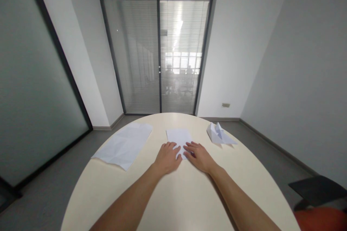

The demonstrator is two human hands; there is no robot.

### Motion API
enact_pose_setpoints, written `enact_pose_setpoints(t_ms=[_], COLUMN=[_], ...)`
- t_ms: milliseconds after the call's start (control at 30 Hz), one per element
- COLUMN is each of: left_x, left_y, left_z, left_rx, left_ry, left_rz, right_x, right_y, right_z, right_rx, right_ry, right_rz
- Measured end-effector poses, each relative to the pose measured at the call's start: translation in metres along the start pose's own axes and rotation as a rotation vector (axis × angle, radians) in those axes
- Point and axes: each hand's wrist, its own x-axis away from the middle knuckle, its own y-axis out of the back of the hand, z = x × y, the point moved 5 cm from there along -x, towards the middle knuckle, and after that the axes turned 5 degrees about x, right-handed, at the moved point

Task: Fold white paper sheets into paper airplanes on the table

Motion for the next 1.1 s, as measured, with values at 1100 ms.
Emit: enact_pose_setpoints(t_ms=[1100], left_x=[-0.001], left_y=[-0.014], left_z=[0.024], left_rx=[-0.001], left_ry=[0.238], left_rz=[0.031], right_x=[0.007], right_y=[-0.011], right_z=[0.005], right_rx=[0.008], right_ry=[0.026], right_rz=[0.232])
